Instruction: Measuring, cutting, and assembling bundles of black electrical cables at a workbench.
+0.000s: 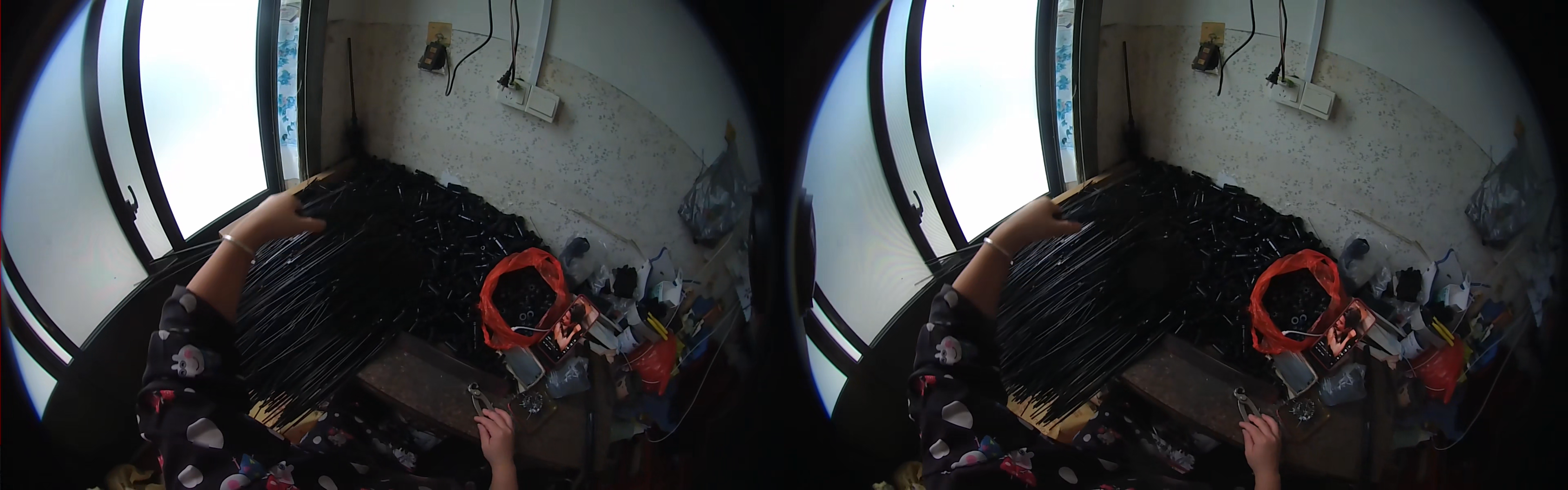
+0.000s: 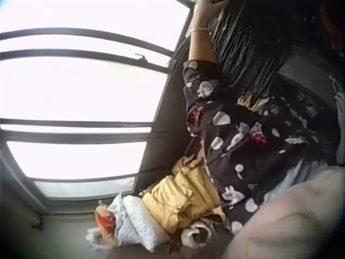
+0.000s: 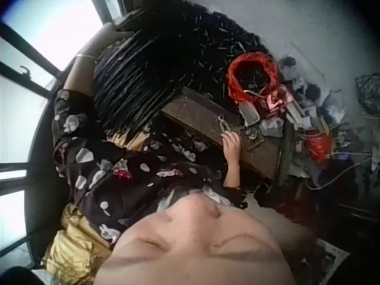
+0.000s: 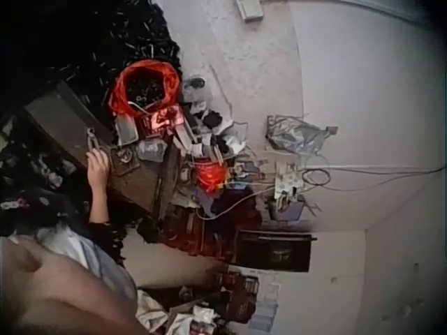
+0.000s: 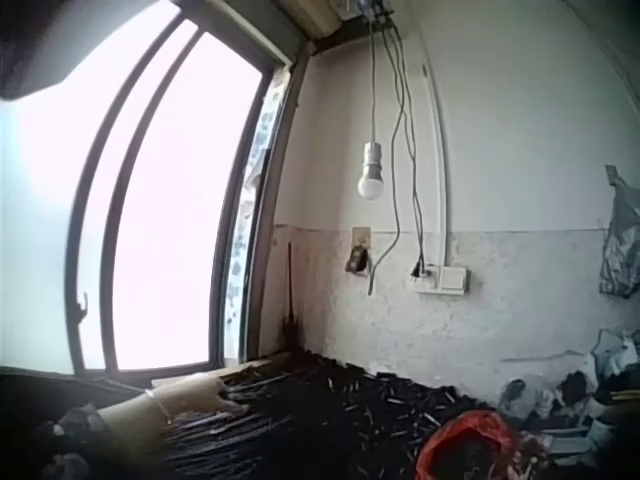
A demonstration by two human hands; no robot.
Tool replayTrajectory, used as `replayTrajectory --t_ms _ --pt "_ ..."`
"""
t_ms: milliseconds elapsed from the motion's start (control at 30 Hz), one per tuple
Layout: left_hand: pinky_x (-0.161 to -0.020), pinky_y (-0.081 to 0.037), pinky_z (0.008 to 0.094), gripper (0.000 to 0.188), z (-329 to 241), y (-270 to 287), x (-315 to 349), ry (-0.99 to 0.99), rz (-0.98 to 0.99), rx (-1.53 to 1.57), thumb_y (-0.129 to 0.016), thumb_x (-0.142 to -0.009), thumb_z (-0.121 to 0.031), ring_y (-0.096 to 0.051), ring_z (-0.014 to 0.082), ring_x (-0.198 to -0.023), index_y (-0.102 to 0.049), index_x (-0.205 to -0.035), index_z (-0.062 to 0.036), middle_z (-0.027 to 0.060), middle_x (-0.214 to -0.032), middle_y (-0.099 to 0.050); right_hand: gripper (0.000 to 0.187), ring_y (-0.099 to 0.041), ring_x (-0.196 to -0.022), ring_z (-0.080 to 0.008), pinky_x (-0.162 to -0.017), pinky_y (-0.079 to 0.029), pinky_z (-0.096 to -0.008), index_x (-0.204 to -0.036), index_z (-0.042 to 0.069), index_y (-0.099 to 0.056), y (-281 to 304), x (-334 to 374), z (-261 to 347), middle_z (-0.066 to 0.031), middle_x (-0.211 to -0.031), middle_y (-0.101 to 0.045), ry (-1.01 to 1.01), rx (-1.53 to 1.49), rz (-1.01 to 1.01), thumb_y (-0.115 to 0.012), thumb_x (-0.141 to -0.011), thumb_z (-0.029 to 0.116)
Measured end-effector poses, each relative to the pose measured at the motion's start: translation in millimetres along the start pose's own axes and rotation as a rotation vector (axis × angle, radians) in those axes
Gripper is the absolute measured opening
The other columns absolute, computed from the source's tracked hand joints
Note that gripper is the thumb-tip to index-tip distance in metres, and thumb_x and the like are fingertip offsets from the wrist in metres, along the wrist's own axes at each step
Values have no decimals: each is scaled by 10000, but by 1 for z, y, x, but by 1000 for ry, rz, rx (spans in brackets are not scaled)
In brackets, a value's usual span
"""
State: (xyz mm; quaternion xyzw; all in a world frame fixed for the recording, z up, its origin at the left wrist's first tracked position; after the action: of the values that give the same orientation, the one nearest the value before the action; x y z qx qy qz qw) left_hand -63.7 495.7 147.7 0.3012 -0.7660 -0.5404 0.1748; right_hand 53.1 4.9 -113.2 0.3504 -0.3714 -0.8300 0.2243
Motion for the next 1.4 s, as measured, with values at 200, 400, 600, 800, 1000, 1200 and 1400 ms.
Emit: replayTrajectory --t_ms 200,400,600,800,1000,1200,1400 --pt "-404 -312 192 306 -79 31 6 -139 -148 790 -560 -878 -349 -410 56 -436 -555 -821 -49 -44 -535 -431 148 -520 -1010 -298 -881 -414 -386 -857 94 -671 -1 -1 6 -68 -988 -624 36 0 -22 -637 -718 58" --pt "-591 -460 354 401 -183 -21 7 -279 -270 1142 -645 -787 -380 -599 225 -618 -609 -806 19 114 -643 -604 146 -525 -999 -295 -875 -421 -380 -853 95 -671 3 2 2 -69 -967 -629 39 17 -6 -635 -717 56" --pt "-528 -430 299 296 -214 -86 38 -307 -442 1206 -625 -825 -282 -539 130 -557 -593 -801 12 90 -602 -583 156 -533 -979 -295 -888 -418 -385 -851 78 -671 16 18 -15 -83 -962 -633 -41 52 -6 -633 -705 40" --pt "-467 -388 202 210 -180 -228 37 -427 -17 1201 -678 -795 -216 -490 34 -556 -579 -841 -37 -20 -668 -581 186 -519 -1041 -301 -902 -416 -379 -884 71 -664 31 4 36 -99 -1002 -620 58 58 -54 -666 -698 73" --pt "-499 -376 190 152 -224 -181 106 -297 386 1924 -585 -868 -164 -441 51 -535 -499 -960 -79 -43 -648 -484 797 -540 -1035 -279 -884 -425 -367 -1356 -25 -198 18 -62 142 -202 -1173 -521 22 -318 -192 -684 -746 143" --pt "-607 -452 218 283 -201 -187 102 -262 546 2074 -476 -929 -298 -531 93 -598 -563 -1032 -50 2 -686 -574 346 -376 -468 -40 -409 -285 -170 -1212 47 -414 -20 -44 122 19 -649 -460 -476 -1289 120 -497 -877 49" --pt "-585 -502 319 373 -79 -190 87 -325 -148 166 -652 -743 -392 -613 251 -728 -647 -721 -20 117 -782 -624 177 -301 -449 -6 -391 -225 -156 -1089 53 -456 21 -54 98 47 -582 -372 -277 -835 -208 -427 -937 138"
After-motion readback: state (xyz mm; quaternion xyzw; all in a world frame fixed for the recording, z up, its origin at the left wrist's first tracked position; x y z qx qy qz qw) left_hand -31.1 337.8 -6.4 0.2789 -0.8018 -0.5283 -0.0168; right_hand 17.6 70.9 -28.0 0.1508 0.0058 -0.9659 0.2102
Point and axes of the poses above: each hand's wrist, its own x-axis away from the middle knuckle, its own y-axis out of the back of the hand, z = x × y, the point moved 4 cm from there along -x, towards the middle knuckle
